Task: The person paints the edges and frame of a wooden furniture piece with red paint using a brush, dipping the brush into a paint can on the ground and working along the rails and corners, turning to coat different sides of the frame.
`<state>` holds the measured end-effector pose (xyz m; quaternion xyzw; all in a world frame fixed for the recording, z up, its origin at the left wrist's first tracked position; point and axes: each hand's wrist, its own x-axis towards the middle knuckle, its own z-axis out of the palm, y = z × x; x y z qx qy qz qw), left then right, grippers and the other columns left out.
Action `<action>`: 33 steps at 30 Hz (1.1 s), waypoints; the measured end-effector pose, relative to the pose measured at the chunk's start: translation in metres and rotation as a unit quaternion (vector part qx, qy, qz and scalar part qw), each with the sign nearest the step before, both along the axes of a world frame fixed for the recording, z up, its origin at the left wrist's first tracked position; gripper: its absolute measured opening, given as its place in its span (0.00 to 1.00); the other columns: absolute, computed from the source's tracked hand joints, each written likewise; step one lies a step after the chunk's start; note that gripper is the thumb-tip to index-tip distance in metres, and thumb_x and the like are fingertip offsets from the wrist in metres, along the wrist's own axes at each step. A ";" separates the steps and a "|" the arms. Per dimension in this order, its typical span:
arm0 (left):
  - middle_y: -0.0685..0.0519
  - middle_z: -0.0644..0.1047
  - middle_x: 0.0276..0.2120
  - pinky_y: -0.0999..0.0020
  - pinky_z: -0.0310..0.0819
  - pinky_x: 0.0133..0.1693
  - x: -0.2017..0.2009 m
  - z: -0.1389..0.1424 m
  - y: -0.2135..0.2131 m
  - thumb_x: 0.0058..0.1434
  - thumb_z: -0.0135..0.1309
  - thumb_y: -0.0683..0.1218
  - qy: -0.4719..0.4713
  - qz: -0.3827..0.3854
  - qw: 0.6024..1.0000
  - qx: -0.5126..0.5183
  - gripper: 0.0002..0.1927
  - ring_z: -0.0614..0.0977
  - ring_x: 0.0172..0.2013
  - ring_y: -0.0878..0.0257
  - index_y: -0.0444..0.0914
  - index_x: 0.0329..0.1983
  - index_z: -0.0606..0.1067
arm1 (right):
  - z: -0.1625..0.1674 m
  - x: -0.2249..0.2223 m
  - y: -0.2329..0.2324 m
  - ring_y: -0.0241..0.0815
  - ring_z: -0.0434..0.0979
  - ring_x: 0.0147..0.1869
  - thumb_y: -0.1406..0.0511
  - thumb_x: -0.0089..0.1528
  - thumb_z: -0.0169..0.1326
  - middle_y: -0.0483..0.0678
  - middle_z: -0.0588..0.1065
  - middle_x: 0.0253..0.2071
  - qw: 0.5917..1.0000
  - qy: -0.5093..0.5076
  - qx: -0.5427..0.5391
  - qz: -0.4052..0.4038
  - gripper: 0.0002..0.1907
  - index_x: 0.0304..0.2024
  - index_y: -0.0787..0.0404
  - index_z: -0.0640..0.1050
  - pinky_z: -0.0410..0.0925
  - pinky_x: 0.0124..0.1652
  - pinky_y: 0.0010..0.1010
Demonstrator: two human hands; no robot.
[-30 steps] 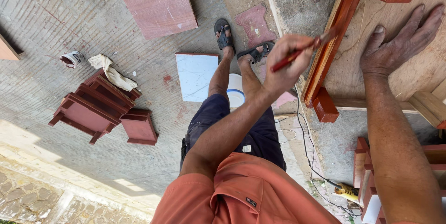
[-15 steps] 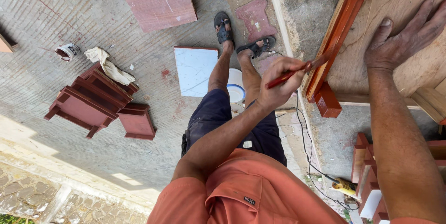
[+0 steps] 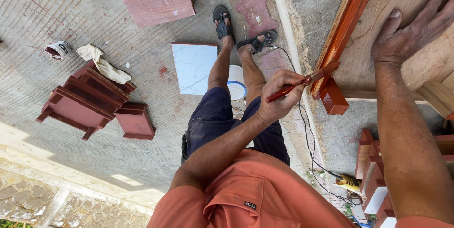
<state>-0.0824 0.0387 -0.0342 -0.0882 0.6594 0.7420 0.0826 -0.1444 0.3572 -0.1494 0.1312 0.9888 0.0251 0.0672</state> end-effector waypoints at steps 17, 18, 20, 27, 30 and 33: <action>0.50 0.80 0.46 0.67 0.79 0.48 -0.014 -0.017 -0.015 0.68 0.59 0.40 0.020 -0.012 0.999 -0.043 0.07 0.83 0.48 0.61 0.39 0.44 0.72 | 0.001 -0.003 -0.001 0.54 0.44 0.86 0.36 0.74 0.26 0.56 0.47 0.82 1.000 0.014 0.004 0.006 0.42 0.82 0.52 0.50 0.47 0.80 0.57; 0.49 0.79 0.46 0.66 0.79 0.50 -0.021 -0.023 -0.013 0.68 0.59 0.40 0.026 -0.008 0.999 -0.033 0.07 0.82 0.48 0.60 0.39 0.44 0.72 | 0.002 -0.003 -0.001 0.54 0.44 0.86 0.36 0.74 0.26 0.56 0.47 0.83 1.000 0.012 0.004 0.007 0.42 0.82 0.51 0.50 0.47 0.80 0.56; 0.49 0.78 0.46 0.64 0.79 0.53 -0.025 -0.030 -0.009 0.67 0.59 0.41 0.037 0.000 0.999 -0.013 0.07 0.81 0.49 0.59 0.40 0.44 0.71 | 0.003 -0.004 -0.002 0.54 0.45 0.86 0.36 0.75 0.26 0.56 0.47 0.83 1.000 0.007 -0.007 0.003 0.42 0.81 0.52 0.49 0.48 0.80 0.55; 0.49 0.79 0.42 0.65 0.79 0.47 0.043 -0.009 -0.029 0.66 0.60 0.38 -0.036 -0.060 0.997 0.017 0.08 0.83 0.44 0.59 0.38 0.43 0.73 | -0.003 0.003 0.003 0.52 0.45 0.85 0.35 0.73 0.25 0.54 0.46 0.81 1.000 0.011 -0.010 -0.007 0.43 0.82 0.50 0.48 0.48 0.80 0.55; 0.49 0.79 0.44 0.66 0.80 0.48 0.040 -0.013 -0.038 0.67 0.60 0.37 -0.025 -0.052 0.998 0.008 0.08 0.83 0.44 0.59 0.38 0.43 0.72 | -0.005 0.004 0.005 0.53 0.46 0.85 0.36 0.72 0.24 0.55 0.46 0.80 1.000 0.013 0.005 0.004 0.43 0.82 0.50 0.47 0.48 0.80 0.56; 0.50 0.79 0.44 0.67 0.80 0.47 0.016 -0.026 -0.033 0.67 0.59 0.38 -0.008 -0.014 1.000 -0.001 0.08 0.83 0.44 0.60 0.38 0.44 0.72 | -0.004 0.004 0.005 0.51 0.48 0.85 0.35 0.73 0.24 0.54 0.48 0.80 1.000 0.013 -0.017 0.001 0.43 0.81 0.51 0.46 0.49 0.80 0.55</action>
